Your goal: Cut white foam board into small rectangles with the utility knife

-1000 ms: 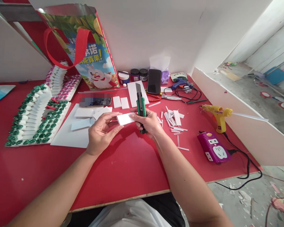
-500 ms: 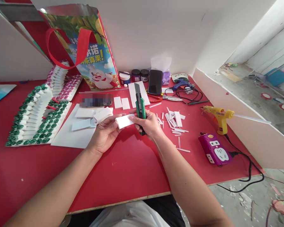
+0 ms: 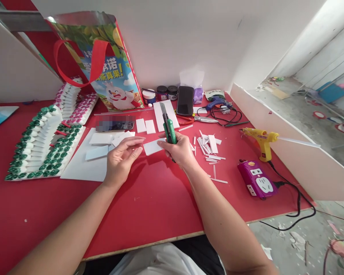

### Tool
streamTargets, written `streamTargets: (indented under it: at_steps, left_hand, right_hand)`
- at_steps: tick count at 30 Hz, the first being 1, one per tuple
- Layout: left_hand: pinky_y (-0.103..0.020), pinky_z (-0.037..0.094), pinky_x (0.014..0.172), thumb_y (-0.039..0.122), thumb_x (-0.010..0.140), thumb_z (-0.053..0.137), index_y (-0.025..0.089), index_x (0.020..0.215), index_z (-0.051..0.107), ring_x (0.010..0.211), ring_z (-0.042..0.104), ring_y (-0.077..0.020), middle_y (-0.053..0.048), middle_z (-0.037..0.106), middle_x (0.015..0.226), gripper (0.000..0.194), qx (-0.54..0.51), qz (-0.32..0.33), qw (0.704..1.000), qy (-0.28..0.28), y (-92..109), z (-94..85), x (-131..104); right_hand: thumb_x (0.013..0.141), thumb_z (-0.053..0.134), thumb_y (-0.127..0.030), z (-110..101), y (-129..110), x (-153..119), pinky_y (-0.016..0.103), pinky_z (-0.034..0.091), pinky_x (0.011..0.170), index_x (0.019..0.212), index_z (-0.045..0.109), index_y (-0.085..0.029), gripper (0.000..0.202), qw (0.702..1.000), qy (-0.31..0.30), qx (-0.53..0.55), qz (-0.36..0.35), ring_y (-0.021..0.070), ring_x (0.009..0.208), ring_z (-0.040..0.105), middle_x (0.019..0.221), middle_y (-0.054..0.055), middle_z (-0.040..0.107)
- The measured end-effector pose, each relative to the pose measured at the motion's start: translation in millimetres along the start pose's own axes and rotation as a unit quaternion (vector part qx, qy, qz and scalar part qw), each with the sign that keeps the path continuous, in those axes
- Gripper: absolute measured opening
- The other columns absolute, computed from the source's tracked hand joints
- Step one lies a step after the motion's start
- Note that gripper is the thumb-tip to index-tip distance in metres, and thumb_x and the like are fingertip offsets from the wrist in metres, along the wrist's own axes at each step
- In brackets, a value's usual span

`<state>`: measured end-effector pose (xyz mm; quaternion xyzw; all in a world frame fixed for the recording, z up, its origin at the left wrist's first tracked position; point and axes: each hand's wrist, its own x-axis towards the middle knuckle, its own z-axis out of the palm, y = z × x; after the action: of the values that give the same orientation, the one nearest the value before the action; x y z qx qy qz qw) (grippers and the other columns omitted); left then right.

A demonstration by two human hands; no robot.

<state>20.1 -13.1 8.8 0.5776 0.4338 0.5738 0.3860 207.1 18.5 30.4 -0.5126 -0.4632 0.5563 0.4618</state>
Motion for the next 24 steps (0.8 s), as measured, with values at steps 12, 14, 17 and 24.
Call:
streamTargets:
  at_steps: [12, 14, 17, 24]
  left_hand:
    - [-0.043, 0.054, 0.091, 0.015, 0.091, 0.061, 0.021, 0.096, 0.061, 0.104, 0.065, -0.0255, -0.010, 0.069, 0.109, 0.008, 0.340, 0.182, 0.916, -0.110, -3.5, 12.3, -8.7]
    - [-0.041, 0.054, 0.089, 0.015, 0.090, 0.062, 0.021, 0.094, 0.060, 0.102, 0.065, -0.0250, -0.009, 0.069, 0.107, 0.008, 0.339, 0.166, 0.920, -0.105, -3.6, 11.9, -8.8]
    - [-0.040, 0.054, 0.088, 0.015, 0.088, 0.064, 0.021, 0.094, 0.060, 0.100, 0.066, -0.0245, -0.008, 0.069, 0.105, 0.010, 0.336, 0.140, 0.926, -0.098, -3.7, 10.9, -8.8]
    - [-0.041, 0.053, 0.088, 0.014, 0.085, 0.064, 0.022, 0.094, 0.059, 0.102, 0.065, -0.0265, -0.008, 0.069, 0.105, 0.012, 0.343, 0.108, 0.927, -0.102, -6.0, 10.6, -8.1]
  right_hand:
    - [0.066, 0.073, -0.028, 10.9, 11.2, -2.8, 0.022, 0.033, 0.039, 0.088, 0.068, -0.016, 0.025, 0.993, -0.003, -0.112, 0.026, 0.0084, 0.036, 0.044, 0.046, -0.008, 0.050]
    - [0.067, 0.072, -0.028, 11.7, 15.7, -2.0, 0.022, 0.034, 0.040, 0.088, 0.068, -0.016, 0.024, 0.993, -0.007, -0.117, 0.018, 0.0087, 0.037, 0.045, 0.047, -0.008, 0.050]
    - [0.068, 0.071, -0.028, 13.7, 20.3, -1.6, 0.023, 0.036, 0.041, 0.088, 0.069, -0.016, 0.023, 0.991, -0.009, -0.130, 0.002, 0.0096, 0.038, 0.047, 0.049, -0.008, 0.051]
    - [0.068, 0.071, -0.029, 15.6, 21.1, -2.6, 0.023, 0.039, 0.046, 0.089, 0.069, -0.017, 0.024, 0.989, -0.004, -0.150, -0.002, 0.0112, 0.044, 0.051, 0.052, -0.006, 0.054]
